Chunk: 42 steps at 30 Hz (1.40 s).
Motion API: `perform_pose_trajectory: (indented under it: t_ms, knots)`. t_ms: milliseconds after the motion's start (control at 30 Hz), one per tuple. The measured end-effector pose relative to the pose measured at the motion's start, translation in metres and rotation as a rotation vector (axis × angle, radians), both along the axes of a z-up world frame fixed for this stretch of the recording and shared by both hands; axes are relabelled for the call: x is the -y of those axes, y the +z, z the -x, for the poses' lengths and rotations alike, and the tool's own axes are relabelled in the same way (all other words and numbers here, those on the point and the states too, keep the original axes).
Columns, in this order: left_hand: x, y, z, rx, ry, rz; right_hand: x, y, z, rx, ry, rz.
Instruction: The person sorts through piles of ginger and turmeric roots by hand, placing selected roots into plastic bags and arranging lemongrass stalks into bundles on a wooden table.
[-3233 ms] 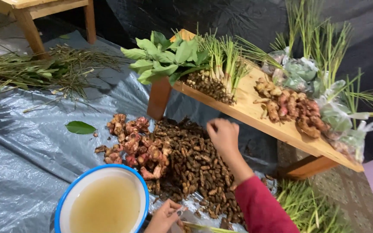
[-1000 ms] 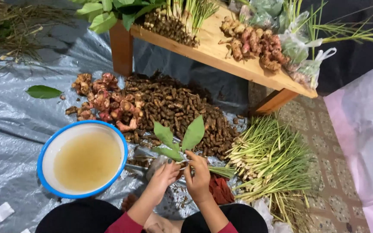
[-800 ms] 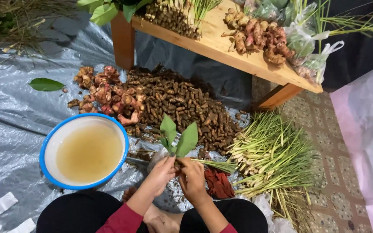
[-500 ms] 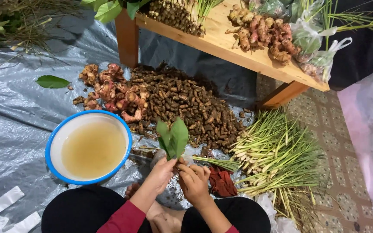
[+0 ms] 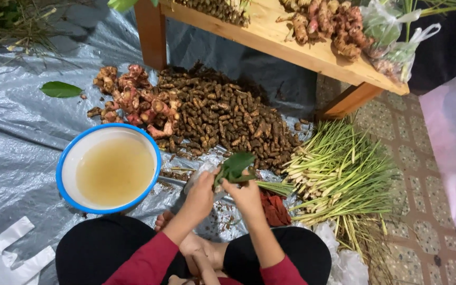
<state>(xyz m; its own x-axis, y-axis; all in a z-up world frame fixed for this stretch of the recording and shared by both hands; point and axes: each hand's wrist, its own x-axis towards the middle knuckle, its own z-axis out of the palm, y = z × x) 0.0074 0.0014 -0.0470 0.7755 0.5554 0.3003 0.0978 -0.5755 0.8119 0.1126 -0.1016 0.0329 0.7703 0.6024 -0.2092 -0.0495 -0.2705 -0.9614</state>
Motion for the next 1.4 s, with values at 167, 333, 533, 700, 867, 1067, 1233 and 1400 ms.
perform_pose_trajectory:
  t_ms: [167,333,533,700,867,1067,1233,1400]
  knots:
    - [-0.020,0.083,0.012,-0.128,-0.150,0.000,-0.007,0.018,-0.020,-0.222,0.087,-0.104]
    - [-0.047,0.068,-0.001,-0.334,-0.240,0.054,-0.007,0.031,-0.047,-0.179,0.297,-0.184]
    - [-0.054,0.121,0.010,-0.445,-0.439,0.490,-0.006,0.059,-0.069,-0.190,0.712,-0.436]
    - [-0.067,0.105,-0.004,-0.581,-0.640,0.485,0.004,0.075,-0.070,-0.132,0.744,-0.150]
    - [-0.066,0.096,-0.019,-0.586,-0.495,0.431,0.004,0.030,-0.081,-0.036,0.375,-0.038]
    - [-0.075,0.010,-0.032,-0.528,0.138,0.206,0.003,-0.063,-0.094,-0.051,-0.081,0.017]
    - [-0.077,0.001,-0.021,-0.737,0.156,0.296,-0.003,-0.085,-0.076,-0.097,-0.096,0.115]
    - [-0.069,0.024,-0.002,-0.525,0.105,0.556,0.004,-0.106,-0.064,-0.097,-0.180,0.079]
